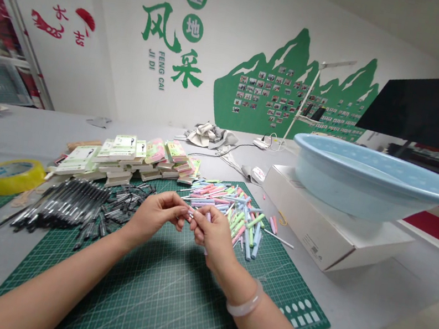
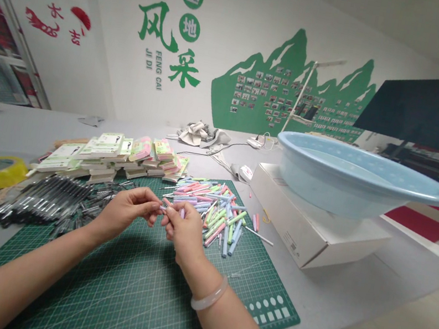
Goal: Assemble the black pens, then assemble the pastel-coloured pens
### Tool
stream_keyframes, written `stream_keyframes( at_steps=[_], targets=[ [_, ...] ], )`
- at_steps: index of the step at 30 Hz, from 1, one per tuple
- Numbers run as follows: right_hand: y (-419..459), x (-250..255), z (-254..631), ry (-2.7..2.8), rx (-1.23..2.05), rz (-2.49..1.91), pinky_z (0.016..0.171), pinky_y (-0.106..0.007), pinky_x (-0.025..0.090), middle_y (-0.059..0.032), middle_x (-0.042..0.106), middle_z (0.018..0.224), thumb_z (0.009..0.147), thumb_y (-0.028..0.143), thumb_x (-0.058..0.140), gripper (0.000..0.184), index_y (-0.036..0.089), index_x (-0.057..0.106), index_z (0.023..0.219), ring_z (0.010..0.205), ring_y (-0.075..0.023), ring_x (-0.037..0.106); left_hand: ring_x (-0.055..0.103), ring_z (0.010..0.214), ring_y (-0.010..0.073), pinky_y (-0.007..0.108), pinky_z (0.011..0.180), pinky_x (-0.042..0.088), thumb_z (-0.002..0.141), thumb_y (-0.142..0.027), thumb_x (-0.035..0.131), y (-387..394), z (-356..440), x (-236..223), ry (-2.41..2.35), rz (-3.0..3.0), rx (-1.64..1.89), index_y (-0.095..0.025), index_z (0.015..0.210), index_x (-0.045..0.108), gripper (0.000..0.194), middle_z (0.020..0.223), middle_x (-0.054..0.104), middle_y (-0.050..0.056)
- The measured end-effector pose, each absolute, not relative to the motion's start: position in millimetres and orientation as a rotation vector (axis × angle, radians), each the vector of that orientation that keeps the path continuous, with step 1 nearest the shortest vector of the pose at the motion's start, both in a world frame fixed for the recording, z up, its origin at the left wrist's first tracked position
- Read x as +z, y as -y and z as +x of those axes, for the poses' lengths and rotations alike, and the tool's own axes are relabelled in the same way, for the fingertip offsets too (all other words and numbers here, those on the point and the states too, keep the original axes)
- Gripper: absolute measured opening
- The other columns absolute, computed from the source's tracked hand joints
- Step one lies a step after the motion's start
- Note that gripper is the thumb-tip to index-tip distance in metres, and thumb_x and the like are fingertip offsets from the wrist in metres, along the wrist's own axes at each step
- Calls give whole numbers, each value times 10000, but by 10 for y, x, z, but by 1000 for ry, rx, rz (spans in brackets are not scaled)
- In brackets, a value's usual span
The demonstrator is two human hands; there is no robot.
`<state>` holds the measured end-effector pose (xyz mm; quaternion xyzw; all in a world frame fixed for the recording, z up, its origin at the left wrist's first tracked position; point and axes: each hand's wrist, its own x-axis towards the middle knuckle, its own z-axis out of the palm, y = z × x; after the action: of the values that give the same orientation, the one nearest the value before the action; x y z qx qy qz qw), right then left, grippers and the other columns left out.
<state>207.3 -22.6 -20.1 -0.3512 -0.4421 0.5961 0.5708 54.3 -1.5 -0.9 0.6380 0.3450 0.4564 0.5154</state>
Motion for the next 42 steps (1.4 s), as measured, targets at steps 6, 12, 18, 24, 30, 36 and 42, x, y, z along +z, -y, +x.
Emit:
stream_keyframes(
  at_steps=[6, 12, 18, 24, 30, 36, 42],
  targets=[
    [210, -241, 2064, 1026, 1443, -785, 319, -148, 181, 60, 533, 509, 741, 314, 628, 206, 188, 466, 721, 334, -30, 291, 611, 577, 131, 260, 560, 519, 789, -299, 632, -5, 532, -43, -824, 1565, 1092, -127, 805, 615, 174, 696, 657, 30],
    [206, -224, 2038, 950, 1462, -746, 329, -138, 164, 51, 561, 531, 726, 306, 649, 223, 182, 465, 738, 339, -20, 281, 612, 622, 130, 274, 587, 530, 818, -340, 585, -10, 569, -65, -765, 1417, 1093, -138, 825, 578, 203, 737, 648, 26],
    [178, -265, 2041, 878, 1500, -709, 342, -129, 177, 39, 574, 563, 708, 290, 672, 227, 172, 483, 747, 357, -17, 305, 615, 647, 135, 258, 589, 524, 753, -299, 663, 24, 608, -45, -774, 1475, 1094, -148, 881, 579, 215, 729, 648, 15],
    [163, -277, 2036, 832, 1560, -644, 355, -132, 165, 26, 572, 557, 724, 267, 653, 178, 157, 514, 738, 371, -20, 305, 614, 615, 135, 271, 612, 522, 734, -303, 674, -19, 588, -69, -844, 1491, 1124, -143, 869, 595, 224, 698, 640, 5],
    [133, -269, 2073, 740, 1594, -556, 457, -179, 347, -54, 650, 655, 734, 191, 590, 96, 120, 599, 798, 495, -77, 480, 586, 583, 119, 272, 594, 529, 739, -293, 672, -58, 475, 40, -862, 1491, 1178, -144, 857, 592, 207, 668, 605, -12],
    [125, -291, 2131, 785, 1463, -694, 624, -216, 466, -60, 696, 911, 796, 285, 597, 127, 180, 575, 865, 782, -134, 614, 588, 579, 121, 267, 584, 528, 772, -292, 641, -14, 446, 158, -854, 1578, 1121, -143, 869, 588, 185, 650, 586, -15],
    [30, -298, 2193, 587, 1568, -603, 430, -114, 373, -79, 689, 864, 769, 206, 642, 117, 150, 539, 762, 489, -33, 483, 598, 554, 124, 268, 572, 517, 785, -293, 623, 30, 467, 200, -875, 1640, 1112, -143, 867, 574, 178, 664, 592, -12]
  ],
)
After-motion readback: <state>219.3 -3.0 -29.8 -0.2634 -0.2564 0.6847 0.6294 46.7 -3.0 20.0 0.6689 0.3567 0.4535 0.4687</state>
